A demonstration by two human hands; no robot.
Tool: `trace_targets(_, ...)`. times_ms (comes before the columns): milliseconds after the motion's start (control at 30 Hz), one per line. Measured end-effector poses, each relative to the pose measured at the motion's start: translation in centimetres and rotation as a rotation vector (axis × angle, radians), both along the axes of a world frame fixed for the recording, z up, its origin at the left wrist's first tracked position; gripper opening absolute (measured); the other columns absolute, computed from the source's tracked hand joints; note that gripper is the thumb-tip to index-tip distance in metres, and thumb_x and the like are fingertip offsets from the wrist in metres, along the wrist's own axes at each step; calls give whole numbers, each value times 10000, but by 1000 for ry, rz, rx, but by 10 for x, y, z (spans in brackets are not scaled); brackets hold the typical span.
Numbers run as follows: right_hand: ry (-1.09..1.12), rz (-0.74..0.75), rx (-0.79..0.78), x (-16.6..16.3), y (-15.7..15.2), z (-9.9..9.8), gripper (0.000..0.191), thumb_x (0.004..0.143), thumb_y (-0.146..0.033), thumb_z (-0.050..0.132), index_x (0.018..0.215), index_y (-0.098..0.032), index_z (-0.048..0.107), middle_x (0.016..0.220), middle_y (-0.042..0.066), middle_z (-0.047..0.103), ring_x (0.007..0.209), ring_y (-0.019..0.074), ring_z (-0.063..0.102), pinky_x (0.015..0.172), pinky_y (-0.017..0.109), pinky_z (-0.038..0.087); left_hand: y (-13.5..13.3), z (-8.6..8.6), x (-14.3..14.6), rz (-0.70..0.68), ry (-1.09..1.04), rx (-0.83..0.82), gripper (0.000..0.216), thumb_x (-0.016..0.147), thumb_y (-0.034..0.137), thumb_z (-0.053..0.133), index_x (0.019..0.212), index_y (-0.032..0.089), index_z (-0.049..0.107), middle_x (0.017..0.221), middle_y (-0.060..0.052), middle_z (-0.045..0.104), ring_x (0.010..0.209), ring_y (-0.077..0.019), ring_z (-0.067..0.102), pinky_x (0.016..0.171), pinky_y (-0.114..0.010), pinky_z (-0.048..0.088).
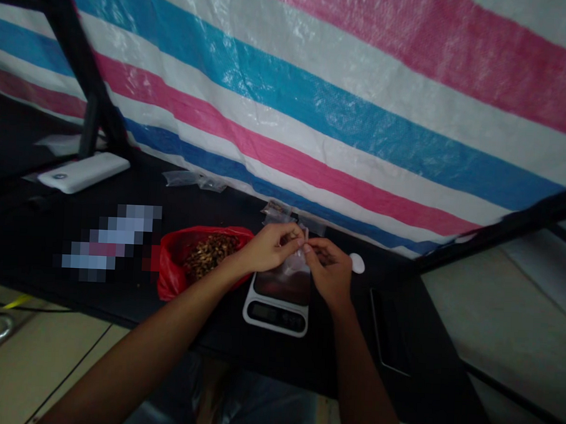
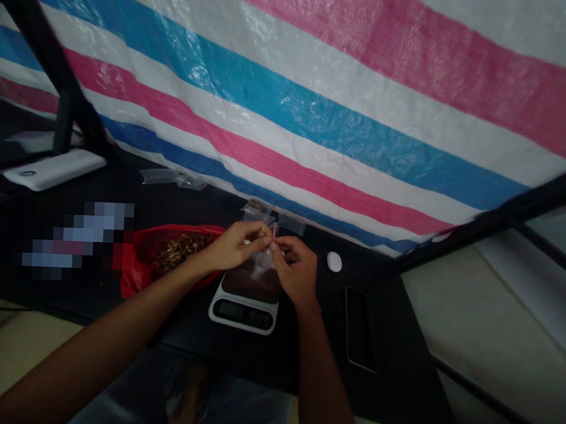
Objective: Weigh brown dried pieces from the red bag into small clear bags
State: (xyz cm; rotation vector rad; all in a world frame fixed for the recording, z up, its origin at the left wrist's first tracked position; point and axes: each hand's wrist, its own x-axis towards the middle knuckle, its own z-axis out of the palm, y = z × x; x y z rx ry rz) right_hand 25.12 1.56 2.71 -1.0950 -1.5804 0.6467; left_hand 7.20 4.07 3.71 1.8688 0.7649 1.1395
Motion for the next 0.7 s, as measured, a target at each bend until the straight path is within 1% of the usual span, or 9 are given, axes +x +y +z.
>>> trace_targets(133,-16,1,7,0,-1,1,124,872,-287,682,847,-199,766,776,29,754,626,150,666,563,257,509,-1,-1,2,37,31,9,215,943,337,574,821,163,608,713,24,565,667,-130,510,625,-246,372)
trace_targets(233,-2,18,-3,0,-1,0,151,886,-305,671,833,-197,762,761,24,739,632,146,655,573,254,509,-2,-2,4,64,27,-6,246,943,391,590,827,174,584,685,35,549,634,-125,497,592,-239,364)
trace_targets(300,5,37,-26,0,0,-2,158,886,-324,680,838,-194,758,769,24,732,652,147,654,584,252,514,-2,-3,5,88,34,-18,262,937,415,601,826,179,574,669,39,545,611,-122,490,569,-235,358)
trace_targets(367,10,55,-67,0,1,-4,163,875,-340,695,848,-190,752,783,26,730,651,146,650,568,245,509,-2,-3,6,108,44,-15,241,937,401,598,843,180,576,677,37,558,608,-123,497,559,-233,357)
trace_targets(533,34,78,-149,-2,1,-5,187,847,-366,725,806,-183,717,746,7,697,578,120,602,494,215,455,-2,-4,5,93,72,43,152,959,318,547,896,183,577,741,26,594,655,-129,543,602,-240,384)
trace_targets(633,47,88,-144,-2,0,-4,181,849,-362,723,804,-188,704,756,0,689,582,118,604,505,217,464,-2,-5,6,91,80,64,225,1007,356,491,891,184,578,757,20,591,691,-137,554,647,-256,406)
trace_targets(700,46,84,-111,-3,0,-2,170,852,-355,724,807,-193,698,774,2,693,620,128,624,542,228,488,-2,-5,6,89,61,66,277,1028,395,473,888,181,581,769,15,596,714,-141,559,671,-263,418)
